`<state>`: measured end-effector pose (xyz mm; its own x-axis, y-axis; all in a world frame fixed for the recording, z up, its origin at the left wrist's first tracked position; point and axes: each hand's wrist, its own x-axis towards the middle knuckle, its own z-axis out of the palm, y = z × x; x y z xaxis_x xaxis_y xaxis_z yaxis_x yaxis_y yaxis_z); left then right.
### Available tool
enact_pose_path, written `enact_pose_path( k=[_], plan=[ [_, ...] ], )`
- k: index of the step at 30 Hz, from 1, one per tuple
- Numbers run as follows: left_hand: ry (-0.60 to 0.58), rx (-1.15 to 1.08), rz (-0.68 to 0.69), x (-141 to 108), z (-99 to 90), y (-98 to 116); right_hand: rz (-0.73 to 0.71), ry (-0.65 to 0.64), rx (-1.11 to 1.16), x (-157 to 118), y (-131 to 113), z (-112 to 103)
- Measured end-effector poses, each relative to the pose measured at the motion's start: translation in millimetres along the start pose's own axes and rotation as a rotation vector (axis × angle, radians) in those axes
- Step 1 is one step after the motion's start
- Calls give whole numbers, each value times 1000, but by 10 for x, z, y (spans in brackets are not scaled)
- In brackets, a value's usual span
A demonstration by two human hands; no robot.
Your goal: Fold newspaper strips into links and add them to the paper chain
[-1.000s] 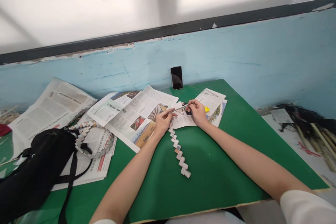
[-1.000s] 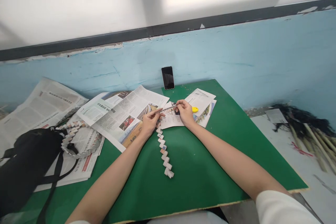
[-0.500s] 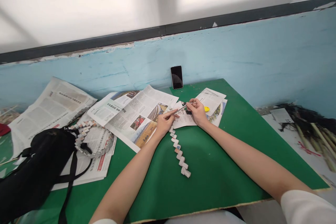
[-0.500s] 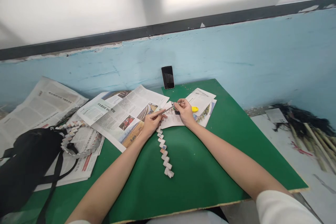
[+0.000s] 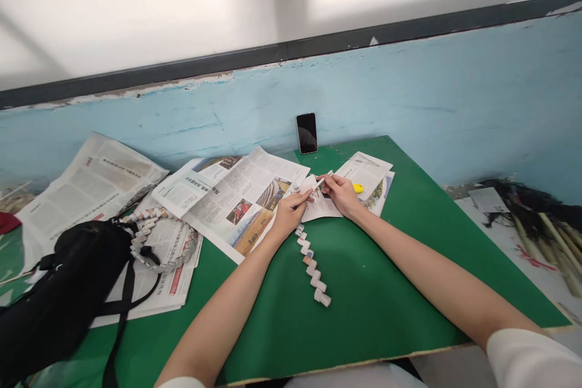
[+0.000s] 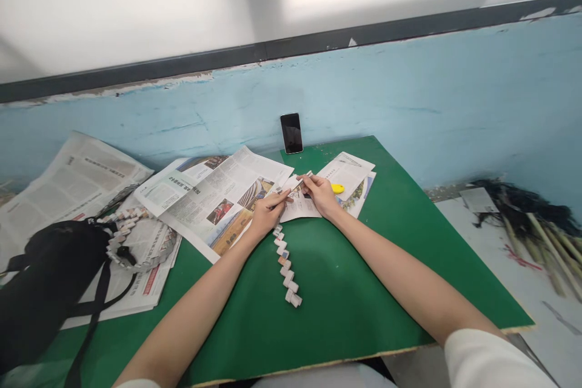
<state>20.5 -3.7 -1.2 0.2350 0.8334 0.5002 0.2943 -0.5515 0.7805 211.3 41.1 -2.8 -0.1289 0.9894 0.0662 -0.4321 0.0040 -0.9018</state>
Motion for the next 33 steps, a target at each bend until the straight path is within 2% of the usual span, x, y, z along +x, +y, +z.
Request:
enact_pose_path(
  k=[5, 9, 14, 17, 23, 33],
  plan=[
    [-18, 43, -16, -14, 9, 30, -25, -1, -13, 3, 17, -4],
    [-14, 38, -121, -21, 5, 101, -38, 11, -76, 6, 35, -19],
    [-67, -131, -307, 1, -17, 117, -93, -54, -237, -32, 44, -17],
    [-106, -228, -358, 14, -17, 74, -120, -123, -355, -84, 46, 4],
    [-125, -224, -363, 23, 6, 76, -144, -233, -459, -164, 25, 59],
    [-179, -106, -284, 14, -17, 119, -114, -240, -397, -143, 56, 31]
  ],
)
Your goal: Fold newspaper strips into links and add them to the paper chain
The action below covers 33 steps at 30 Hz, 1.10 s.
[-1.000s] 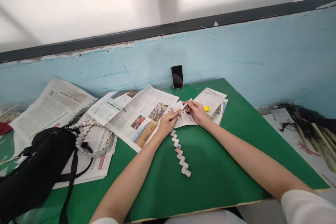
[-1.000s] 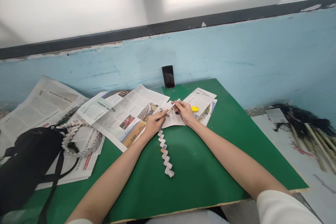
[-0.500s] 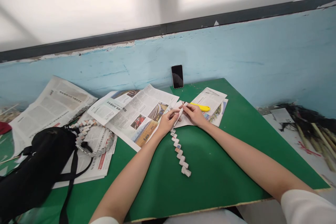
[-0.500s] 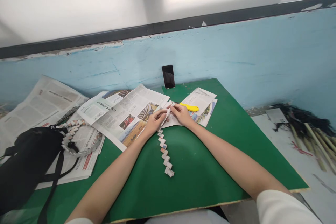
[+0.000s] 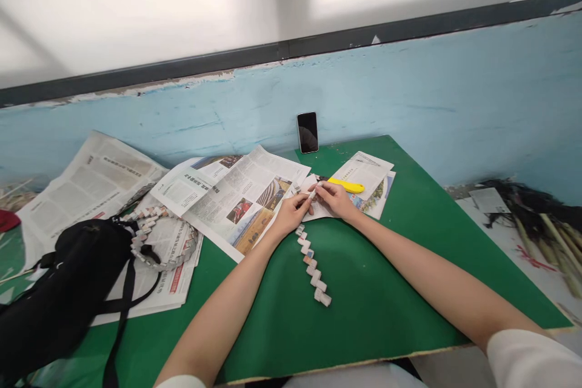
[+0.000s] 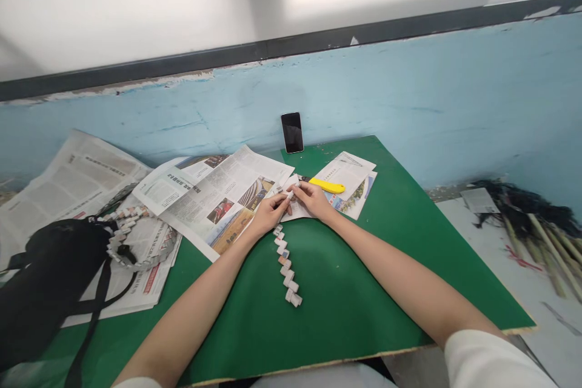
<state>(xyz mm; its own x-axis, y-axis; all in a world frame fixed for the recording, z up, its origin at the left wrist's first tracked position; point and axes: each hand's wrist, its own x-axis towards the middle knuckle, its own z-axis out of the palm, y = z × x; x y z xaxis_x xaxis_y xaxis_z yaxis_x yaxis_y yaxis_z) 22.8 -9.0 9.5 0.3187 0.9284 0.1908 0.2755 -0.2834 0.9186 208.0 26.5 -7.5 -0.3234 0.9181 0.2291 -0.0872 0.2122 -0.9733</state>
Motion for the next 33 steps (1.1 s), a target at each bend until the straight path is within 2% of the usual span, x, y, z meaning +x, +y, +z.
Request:
enact_pose_path(
  k=[9, 19, 26, 29, 33],
  plan=[
    [-10, -47, -1, -2, 17, -53, 15, 27, -7, 15, 1, 2],
    [2, -46, -35, 4, 9, -10, 18, 16, -49, 2, -34, -5],
    [11, -56, -54, 0, 6, -1, -18, 41, -145, 6, -85, -33],
    [-8, -48, -99, 0, 3, -16, -39, 83, -97, 21, -84, -41],
    [-28, -3, -144, 8, -1, -37, -57, 234, -17, 29, -79, -44]
  ],
)
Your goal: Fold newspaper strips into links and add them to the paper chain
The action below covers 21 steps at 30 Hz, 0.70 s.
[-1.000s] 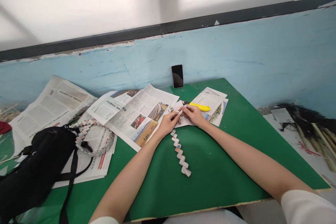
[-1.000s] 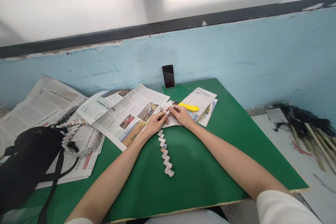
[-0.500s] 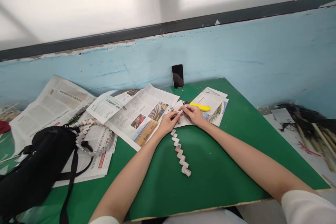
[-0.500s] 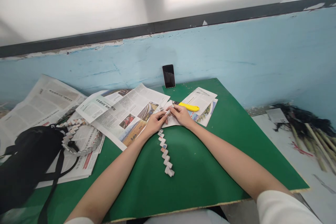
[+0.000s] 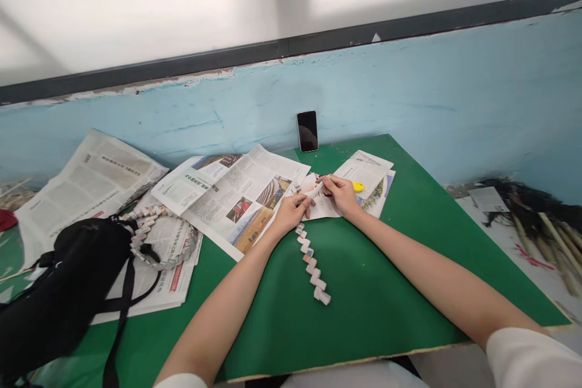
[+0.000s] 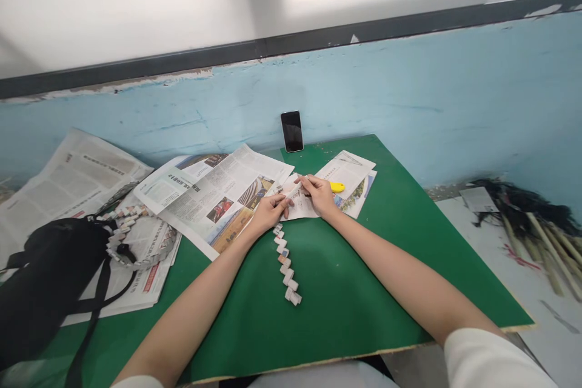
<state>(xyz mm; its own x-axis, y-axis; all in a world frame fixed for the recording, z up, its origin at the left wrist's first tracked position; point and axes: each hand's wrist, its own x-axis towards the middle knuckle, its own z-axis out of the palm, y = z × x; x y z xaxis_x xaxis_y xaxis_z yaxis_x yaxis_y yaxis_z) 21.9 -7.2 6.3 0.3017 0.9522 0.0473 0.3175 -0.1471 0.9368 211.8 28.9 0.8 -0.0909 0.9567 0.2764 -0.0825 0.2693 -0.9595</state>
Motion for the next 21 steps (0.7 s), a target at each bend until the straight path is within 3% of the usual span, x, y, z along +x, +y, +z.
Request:
enact_pose_path(
  k=[3, 6, 10, 12, 18, 21],
  plan=[
    [-4, 0, 4, 1, -6, 4, -19, 44, -17, -11, -10, 1],
    [-16, -5, 22, -3, -15, 7, 2, 9, -44, -26, -30, 18],
    [-44, 25, 54, -4, -23, -17, 13, -239, -50, -43, -52, 58],
    [-57, 31, 65, -3, -19, -29, 13, -302, -33, -43, -41, 65],
    [-69, 62, 56, -5, -10, -13, 36, 43, -38, 13, 44, -6],
    [-58, 60, 41, -6, -14, -2, 3, 98, -21, 26, 41, -21]
  ],
)
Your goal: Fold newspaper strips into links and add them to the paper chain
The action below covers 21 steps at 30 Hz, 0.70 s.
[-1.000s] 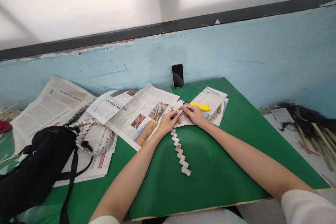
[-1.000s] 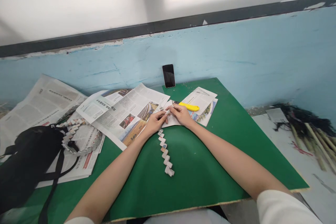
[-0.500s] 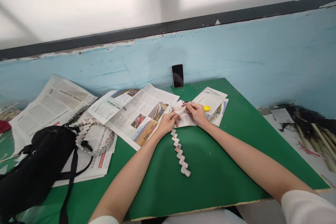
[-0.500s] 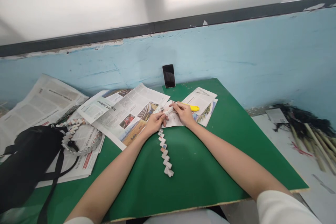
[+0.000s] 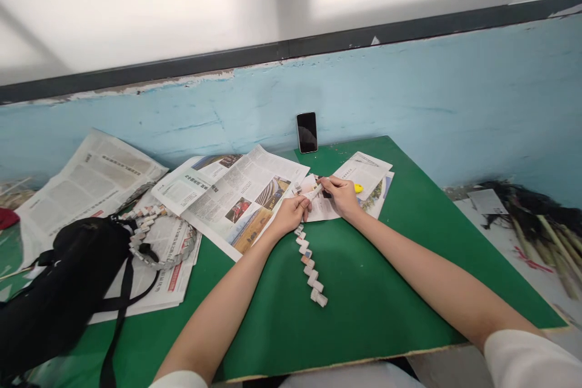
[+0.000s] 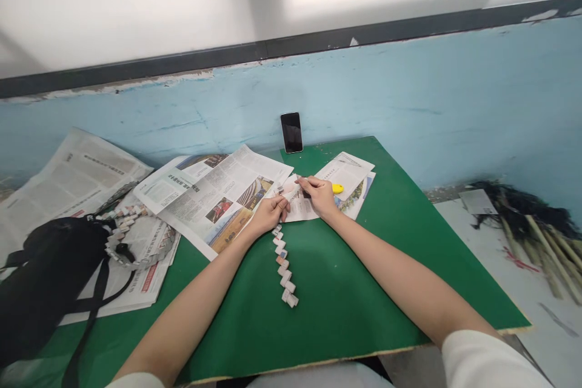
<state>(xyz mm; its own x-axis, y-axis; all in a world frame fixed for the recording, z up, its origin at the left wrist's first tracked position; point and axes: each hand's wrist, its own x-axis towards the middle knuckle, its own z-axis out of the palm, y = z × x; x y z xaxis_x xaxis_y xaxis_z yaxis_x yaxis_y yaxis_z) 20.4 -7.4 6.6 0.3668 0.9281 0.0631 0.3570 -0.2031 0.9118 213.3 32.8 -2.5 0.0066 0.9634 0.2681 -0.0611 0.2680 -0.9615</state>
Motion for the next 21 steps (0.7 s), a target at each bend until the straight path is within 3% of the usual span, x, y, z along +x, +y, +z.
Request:
enact_pose_path(
  k=[7, 12, 17, 21],
  plan=[
    [19, -115, -51, -8, 10, 13, 67, -84, 19, -20, -22, 66],
    [9, -149, -20, -10, 3, 23, -71, -354, -184, -73, -76, 82],
    [-128, -131, 0, -2, -24, 3, -74, -232, -210, -75, -37, 77],
    [-141, -183, -11, 5, -30, -5, -147, -205, -217, -70, -17, 88]
  ],
)
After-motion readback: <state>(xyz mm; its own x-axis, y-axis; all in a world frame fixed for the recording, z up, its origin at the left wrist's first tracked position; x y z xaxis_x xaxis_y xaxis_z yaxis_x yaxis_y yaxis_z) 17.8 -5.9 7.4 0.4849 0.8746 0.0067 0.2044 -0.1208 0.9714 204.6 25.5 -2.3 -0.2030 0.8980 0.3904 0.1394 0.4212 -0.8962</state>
